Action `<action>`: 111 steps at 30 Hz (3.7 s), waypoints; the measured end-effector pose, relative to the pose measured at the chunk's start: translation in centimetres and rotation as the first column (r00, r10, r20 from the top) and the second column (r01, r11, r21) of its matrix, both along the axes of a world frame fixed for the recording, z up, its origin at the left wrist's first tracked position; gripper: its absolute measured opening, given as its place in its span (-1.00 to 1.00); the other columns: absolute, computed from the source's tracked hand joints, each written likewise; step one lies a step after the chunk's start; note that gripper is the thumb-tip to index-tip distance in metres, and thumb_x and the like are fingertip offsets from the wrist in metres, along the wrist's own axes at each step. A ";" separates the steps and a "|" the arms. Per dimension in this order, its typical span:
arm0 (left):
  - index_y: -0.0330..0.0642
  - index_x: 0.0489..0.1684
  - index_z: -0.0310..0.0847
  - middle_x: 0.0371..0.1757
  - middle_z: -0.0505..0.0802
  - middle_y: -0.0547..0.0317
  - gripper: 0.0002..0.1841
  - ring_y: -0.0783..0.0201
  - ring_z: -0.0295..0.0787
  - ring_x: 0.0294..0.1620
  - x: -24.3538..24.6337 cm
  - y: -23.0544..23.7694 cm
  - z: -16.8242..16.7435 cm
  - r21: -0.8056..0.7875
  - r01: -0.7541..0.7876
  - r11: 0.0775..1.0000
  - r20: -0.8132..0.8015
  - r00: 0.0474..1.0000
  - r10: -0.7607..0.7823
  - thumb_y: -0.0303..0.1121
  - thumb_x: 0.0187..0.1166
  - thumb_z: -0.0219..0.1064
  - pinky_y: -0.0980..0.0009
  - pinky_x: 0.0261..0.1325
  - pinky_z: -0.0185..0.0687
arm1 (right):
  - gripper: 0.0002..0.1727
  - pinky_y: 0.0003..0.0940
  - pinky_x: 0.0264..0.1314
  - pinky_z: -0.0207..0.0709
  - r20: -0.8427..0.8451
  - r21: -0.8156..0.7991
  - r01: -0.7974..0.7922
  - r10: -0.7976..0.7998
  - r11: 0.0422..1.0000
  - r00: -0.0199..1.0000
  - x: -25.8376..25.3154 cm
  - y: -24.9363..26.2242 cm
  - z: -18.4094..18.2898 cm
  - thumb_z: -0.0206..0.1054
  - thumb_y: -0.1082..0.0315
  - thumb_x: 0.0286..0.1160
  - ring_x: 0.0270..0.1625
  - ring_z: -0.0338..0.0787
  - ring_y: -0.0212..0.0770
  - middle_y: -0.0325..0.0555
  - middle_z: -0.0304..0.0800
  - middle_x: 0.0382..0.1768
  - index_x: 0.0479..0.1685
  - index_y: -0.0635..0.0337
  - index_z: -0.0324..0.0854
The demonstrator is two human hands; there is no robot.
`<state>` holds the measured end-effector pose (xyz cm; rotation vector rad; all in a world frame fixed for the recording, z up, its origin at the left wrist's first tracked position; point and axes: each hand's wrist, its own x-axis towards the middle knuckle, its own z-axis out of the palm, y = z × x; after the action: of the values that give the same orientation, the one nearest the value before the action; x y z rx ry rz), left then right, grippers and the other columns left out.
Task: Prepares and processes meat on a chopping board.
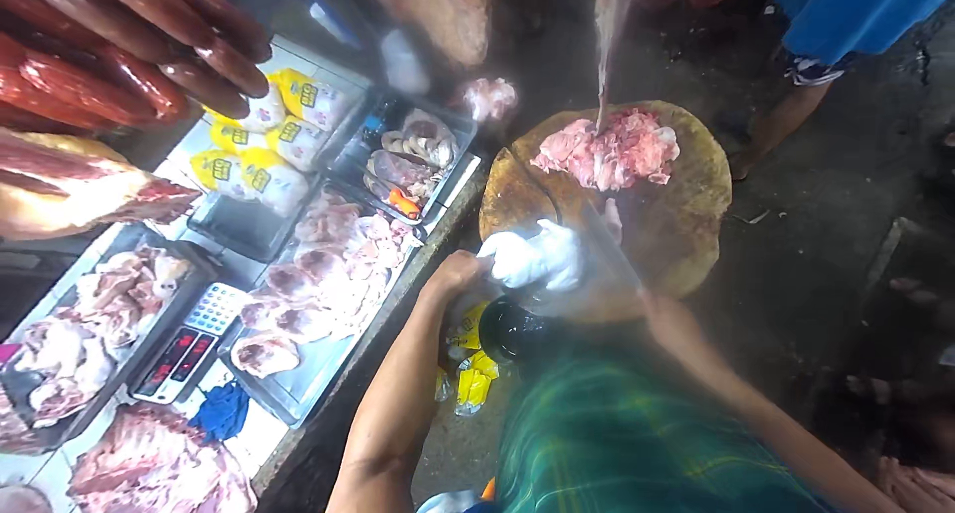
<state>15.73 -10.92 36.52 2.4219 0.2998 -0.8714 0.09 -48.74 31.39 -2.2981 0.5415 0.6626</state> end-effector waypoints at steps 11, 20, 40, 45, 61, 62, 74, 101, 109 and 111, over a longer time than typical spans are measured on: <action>-0.23 -0.38 0.72 -0.20 0.84 -0.28 -0.34 -0.34 0.81 -0.02 4.1 -9.0 7.1 0.489 0.400 0.775 0.149 0.838 -0.526 0.32 0.52 0.20 -0.44 -0.07 0.58 | -0.17 0.25 0.01 0.67 0.071 0.043 -0.066 0.063 0.997 0.996 3.5 -1.6 4.0 -0.20 -0.41 0.75 -0.11 0.84 0.15 0.19 0.78 -0.14 0.19 0.19 0.64; -0.22 -0.50 0.68 -0.25 0.83 -0.24 -0.37 -0.30 0.81 -0.07 4.2 -8.9 5.6 0.472 0.379 0.796 0.102 0.874 -0.476 0.26 0.53 0.17 -0.40 -0.16 0.58 | -0.35 -0.08 -0.57 0.63 0.756 0.211 -0.078 -0.112 0.974 0.645 4.9 0.6 10.7 -0.15 -0.19 0.84 -0.62 0.66 -0.21 -0.16 0.63 -0.57 0.09 0.22 0.61; 0.08 -0.57 0.44 -0.74 0.45 0.38 -0.55 0.47 0.32 -0.83 -12.2 -6.3 0.4 -0.610 -0.792 0.031 -0.787 0.610 0.098 -0.07 0.75 -0.21 0.58 -0.75 0.29 | -0.25 -0.07 -0.52 0.65 0.061 0.362 0.066 -0.094 0.930 0.994 0.5 1.1 3.8 -0.21 -0.34 0.80 -0.63 0.64 -0.13 -0.11 0.59 -0.57 0.08 0.18 0.62; 0.03 -0.64 0.39 -0.75 0.44 0.32 -0.48 0.40 0.34 -0.82 -13.8 -8.9 1.7 -0.516 -0.805 -0.293 -0.855 0.503 0.126 -0.01 0.77 -0.26 0.52 -0.74 0.30 | -0.15 0.18 -0.03 0.67 0.087 0.035 -0.069 0.066 0.997 0.994 -0.3 3.4 1.5 -0.22 -0.44 0.72 -0.15 0.84 0.09 0.08 0.80 -0.28 0.10 0.16 0.69; 0.01 -0.64 0.39 -0.74 0.44 0.31 -0.47 0.40 0.33 -0.81 -13.0 -7.6 0.6 -0.509 -0.825 -0.247 -0.857 0.513 0.050 -0.01 0.78 -0.25 0.53 -0.73 0.27 | -0.26 0.17 0.01 0.72 0.466 0.030 0.041 -0.050 0.999 0.883 2.6 11.0 1.5 -0.19 -0.24 0.83 -0.15 0.88 0.08 0.12 0.83 -0.28 0.22 0.28 0.61; 0.00 -0.62 0.39 -0.73 0.45 0.31 -0.48 0.40 0.34 -0.81 -13.0 -7.2 0.4 -0.512 -0.822 -0.250 -0.854 0.518 0.049 0.00 0.78 -0.25 0.53 -0.73 0.29 | -0.22 0.23 0.18 0.66 0.228 0.011 0.011 -0.014 1.000 0.974 2.8 10.2 0.0 -0.24 -0.28 0.83 0.02 0.87 0.13 0.17 0.85 -0.11 0.25 0.24 0.64; -0.10 -0.50 0.65 -0.54 0.71 0.15 -0.57 0.16 0.64 -0.49 -10.6 -6.7 2.1 -0.144 -0.089 0.986 0.124 0.986 0.107 -0.05 0.73 0.11 0.09 -0.38 0.53 | -0.23 0.08 -0.17 0.71 0.212 0.148 0.074 -0.104 0.986 0.972 -0.9 5.6 0.8 -0.27 -0.28 0.83 -0.33 0.80 -0.04 0.00 0.74 -0.37 0.05 0.20 0.68; -0.07 -0.03 0.56 -0.31 0.79 0.10 -0.72 0.32 0.67 -0.50 -11.7 -12.3 -9.9 -0.827 -0.559 -0.053 -0.538 0.762 0.360 -0.14 0.70 -0.01 0.47 -0.47 0.55 | -0.24 0.23 -0.23 0.66 0.089 -0.544 -0.772 0.938 0.328 0.336 13.6 -10.3 12.3 0.12 -0.54 0.48 -0.31 0.86 0.10 -0.03 0.76 -0.53 -0.19 0.02 0.73; -0.06 -0.45 0.48 -0.56 0.67 0.24 -0.63 0.37 0.58 -0.60 -12.9 -12.1 -10.8 -0.870 -0.492 0.008 -0.441 0.787 0.432 -0.23 0.79 -0.13 0.50 -0.54 0.50 | -0.16 0.40 -0.08 0.62 -0.007 -0.528 -0.773 0.908 0.352 0.418 14.7 -7.8 8.9 -0.01 -0.52 0.58 -0.15 0.85 0.33 0.20 0.80 -0.37 -0.08 0.16 0.68; -0.03 -0.53 0.38 -0.64 0.56 0.29 -0.62 0.40 0.44 -0.70 -12.9 -11.7 -10.4 -0.874 -0.486 0.007 -0.428 0.776 0.463 -0.23 0.82 -0.14 0.52 -0.62 0.38 | -0.10 0.50 0.00 0.59 0.033 -0.507 -0.720 0.845 0.474 0.533 12.1 -6.7 6.8 -0.08 -0.50 0.62 -0.03 0.83 0.47 0.37 0.82 -0.23 0.11 0.26 0.67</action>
<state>2.85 -22.61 26.12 0.9023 0.3820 -0.4542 12.17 -55.47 38.15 -2.9936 -0.6986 0.6317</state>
